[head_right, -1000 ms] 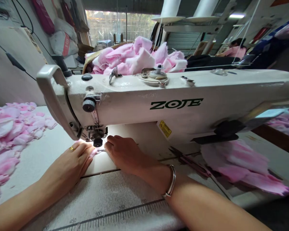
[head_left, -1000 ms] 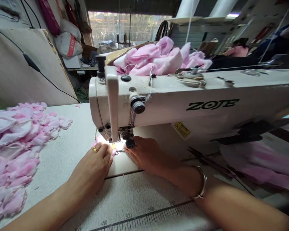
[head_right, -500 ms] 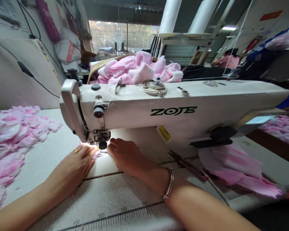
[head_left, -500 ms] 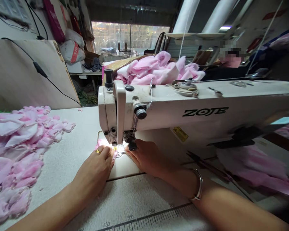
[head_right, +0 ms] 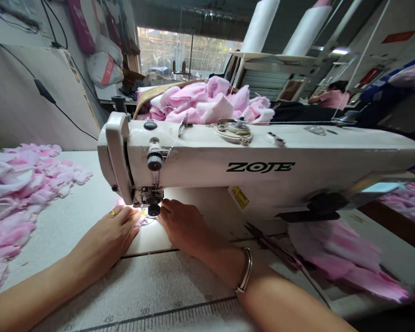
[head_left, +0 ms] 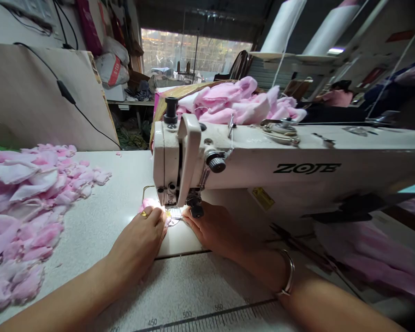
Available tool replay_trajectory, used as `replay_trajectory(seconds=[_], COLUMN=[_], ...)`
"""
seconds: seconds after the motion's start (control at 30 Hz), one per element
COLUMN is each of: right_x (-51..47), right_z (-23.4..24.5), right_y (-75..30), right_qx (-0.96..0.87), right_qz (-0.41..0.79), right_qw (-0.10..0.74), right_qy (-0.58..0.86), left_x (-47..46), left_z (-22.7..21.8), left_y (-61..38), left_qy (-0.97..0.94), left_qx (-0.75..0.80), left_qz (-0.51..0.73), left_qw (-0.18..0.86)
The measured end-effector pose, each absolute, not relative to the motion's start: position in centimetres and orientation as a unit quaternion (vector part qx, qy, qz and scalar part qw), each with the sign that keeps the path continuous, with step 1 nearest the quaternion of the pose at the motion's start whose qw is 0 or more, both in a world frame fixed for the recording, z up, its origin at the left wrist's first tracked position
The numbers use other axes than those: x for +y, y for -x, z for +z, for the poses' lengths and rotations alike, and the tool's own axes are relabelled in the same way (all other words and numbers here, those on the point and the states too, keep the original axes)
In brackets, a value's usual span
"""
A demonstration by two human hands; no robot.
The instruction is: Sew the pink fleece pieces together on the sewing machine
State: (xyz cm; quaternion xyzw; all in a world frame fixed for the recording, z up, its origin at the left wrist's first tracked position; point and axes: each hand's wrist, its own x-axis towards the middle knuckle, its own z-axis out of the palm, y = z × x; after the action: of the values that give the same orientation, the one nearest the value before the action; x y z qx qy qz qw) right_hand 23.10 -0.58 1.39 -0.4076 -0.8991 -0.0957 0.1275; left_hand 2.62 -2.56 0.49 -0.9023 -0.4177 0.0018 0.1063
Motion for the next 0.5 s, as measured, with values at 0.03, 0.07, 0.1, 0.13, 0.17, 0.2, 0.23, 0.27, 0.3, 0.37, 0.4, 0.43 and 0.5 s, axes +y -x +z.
replay_trajectory(seconds=[0.03, 0.07, 0.1, 0.13, 0.17, 0.2, 0.23, 0.27, 0.3, 0.37, 0.4, 0.43, 0.5], right_x=[-0.55, -0.54, -0.53, -0.53, -0.54, -0.54, -0.54, -0.54, -0.53, -0.53, -0.53, -0.53, -0.54], right_z=[1.35, 1.31, 1.28, 1.26, 1.25, 1.24, 1.24, 1.24, 1.23, 1.14, 1.06, 0.97, 0.79], right_y=[-23.08, -23.06, -23.05, -23.03, -23.02, -23.01, -23.01, -23.04, -23.09, -23.28, -23.42, -23.57, -23.87], right_qx=[-0.898, -0.898, -0.897, -0.897, -0.896, -0.896, -0.894, -0.893, -0.891, -0.889, -0.889, -0.888, -0.885], right_qz=[-0.097, -0.101, -0.104, -0.106, -0.106, -0.103, -0.1, -0.095, -0.091, -0.089, -0.091, -0.094, -0.101], right_qw=[0.128, 0.129, 0.131, 0.133, 0.135, 0.137, 0.137, 0.138, 0.138, 0.143, 0.15, 0.158, 0.177], right_qy=[0.409, 0.409, 0.408, 0.408, 0.409, 0.411, 0.414, 0.418, 0.423, 0.425, 0.423, 0.421, 0.419], left_x=[-2.51, -2.46, -2.43, -2.4, -2.39, -2.39, -2.39, -2.41, -2.43, -2.47, -2.48, -2.5, -2.51], left_z=[0.47, 0.48, 0.51, 0.55, 0.62, 0.69, 0.77, 0.83, 0.88, 0.88, 0.83, 0.76, 0.57], left_y=[-2.62, -2.64, -2.67, -2.71, -2.76, -2.8, -2.84, -2.87, -2.89, -2.87, -2.85, -2.82, -2.77], left_qy=[0.902, 0.902, 0.902, 0.902, 0.901, 0.901, 0.9, 0.899, 0.899, 0.899, 0.899, 0.899, 0.899], left_qx=[-0.418, -0.419, -0.419, -0.42, -0.422, -0.423, -0.425, -0.427, -0.428, -0.429, -0.429, -0.429, -0.428], left_qz=[0.001, 0.0, 0.0, -0.001, 0.0, 0.002, 0.004, 0.007, 0.008, 0.011, 0.012, 0.012, 0.009], left_qw=[0.106, 0.106, 0.104, 0.103, 0.1, 0.098, 0.097, 0.096, 0.094, 0.091, 0.089, 0.088, 0.091])
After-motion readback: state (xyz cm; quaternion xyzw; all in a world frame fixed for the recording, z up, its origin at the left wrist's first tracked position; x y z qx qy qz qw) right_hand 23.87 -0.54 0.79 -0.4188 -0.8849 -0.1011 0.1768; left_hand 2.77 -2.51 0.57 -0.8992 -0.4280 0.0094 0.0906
